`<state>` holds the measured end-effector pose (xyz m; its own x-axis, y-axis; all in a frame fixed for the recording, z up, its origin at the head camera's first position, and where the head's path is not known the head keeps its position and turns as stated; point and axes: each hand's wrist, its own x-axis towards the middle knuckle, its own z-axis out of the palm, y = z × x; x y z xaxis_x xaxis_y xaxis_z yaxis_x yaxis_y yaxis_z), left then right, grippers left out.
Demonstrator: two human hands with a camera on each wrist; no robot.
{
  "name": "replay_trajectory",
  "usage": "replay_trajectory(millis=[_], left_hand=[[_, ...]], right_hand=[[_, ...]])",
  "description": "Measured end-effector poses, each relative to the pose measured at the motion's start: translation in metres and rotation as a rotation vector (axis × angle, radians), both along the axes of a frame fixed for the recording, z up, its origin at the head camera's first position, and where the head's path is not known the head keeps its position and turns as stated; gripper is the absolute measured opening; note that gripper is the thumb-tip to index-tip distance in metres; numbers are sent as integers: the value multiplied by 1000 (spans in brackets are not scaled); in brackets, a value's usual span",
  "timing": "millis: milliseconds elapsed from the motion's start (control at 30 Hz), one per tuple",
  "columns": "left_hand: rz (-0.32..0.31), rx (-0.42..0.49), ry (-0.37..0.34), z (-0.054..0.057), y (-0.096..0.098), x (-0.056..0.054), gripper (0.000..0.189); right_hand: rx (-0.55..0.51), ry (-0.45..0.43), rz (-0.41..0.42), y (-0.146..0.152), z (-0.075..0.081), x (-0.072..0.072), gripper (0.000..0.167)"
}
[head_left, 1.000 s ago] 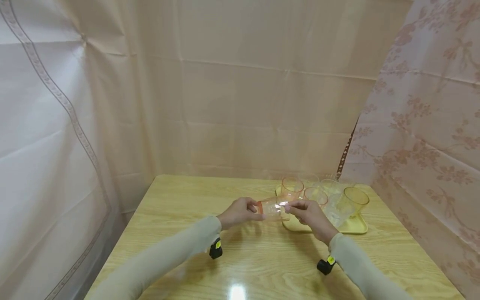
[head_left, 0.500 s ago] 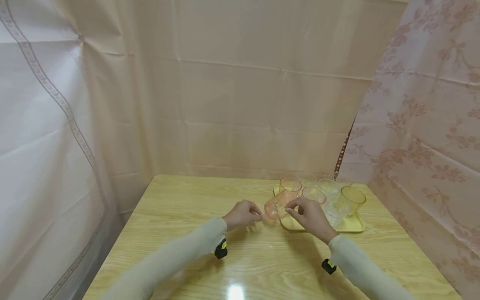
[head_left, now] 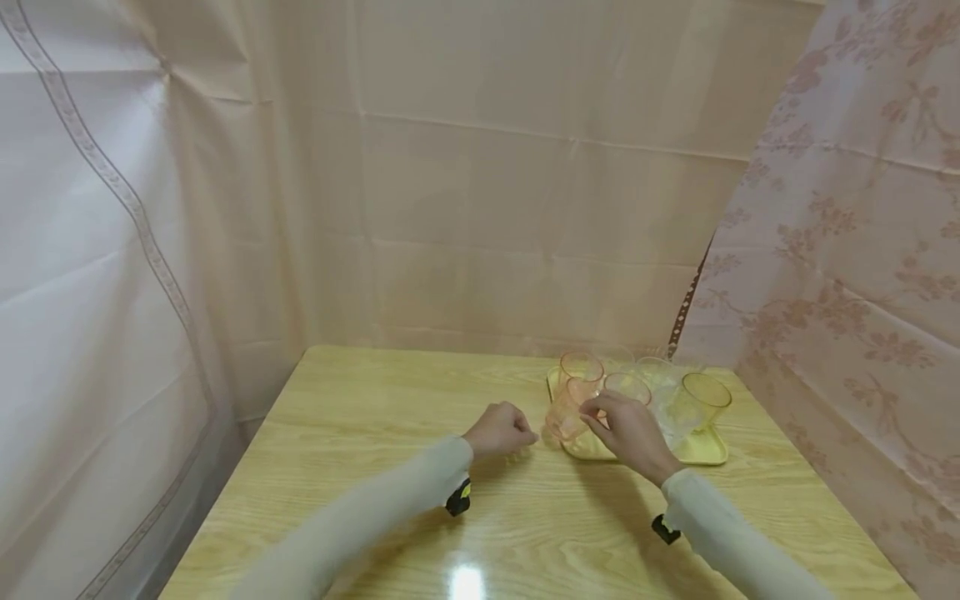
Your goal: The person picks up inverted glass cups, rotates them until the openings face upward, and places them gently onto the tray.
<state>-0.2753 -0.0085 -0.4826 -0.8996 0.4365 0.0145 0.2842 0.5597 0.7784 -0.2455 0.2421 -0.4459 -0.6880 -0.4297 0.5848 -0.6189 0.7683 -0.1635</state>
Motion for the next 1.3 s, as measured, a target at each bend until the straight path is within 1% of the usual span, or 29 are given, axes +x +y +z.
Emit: replay_trajectory(millis=[200,300,433,600,700,900,1033,1167,1300], left_hand=[[5,-30,29,-2,10,-5,19],[6,-28,28,-3,15,-6,18],[-9,-23,13,-5,20,-8,17],[-23,-45,10,-7,29,-7,19],[-28,-75,35,-7,36,-6,25],[-28,-114,88,-10,47,-5,49],[-25,-129,118,-14,53,-8,50],[-22,-147,141,-18,58,-12,50],[-9,-162,150,-20,62,-14,52]], right_hand=[[14,37,8,8,0,-2,8],[20,44,-2,10,-1,-3,9],[35,41,-23,13,-2,-2,8],[35,41,-17,15,-4,-1,10],[38,58,-6,15,-5,-1,11],[58,61,-1,15,-9,0,13],[78,50,-11,16,-10,0,14],[94,58,5,18,-10,0,16],[115,72,33,20,-9,0,19]])
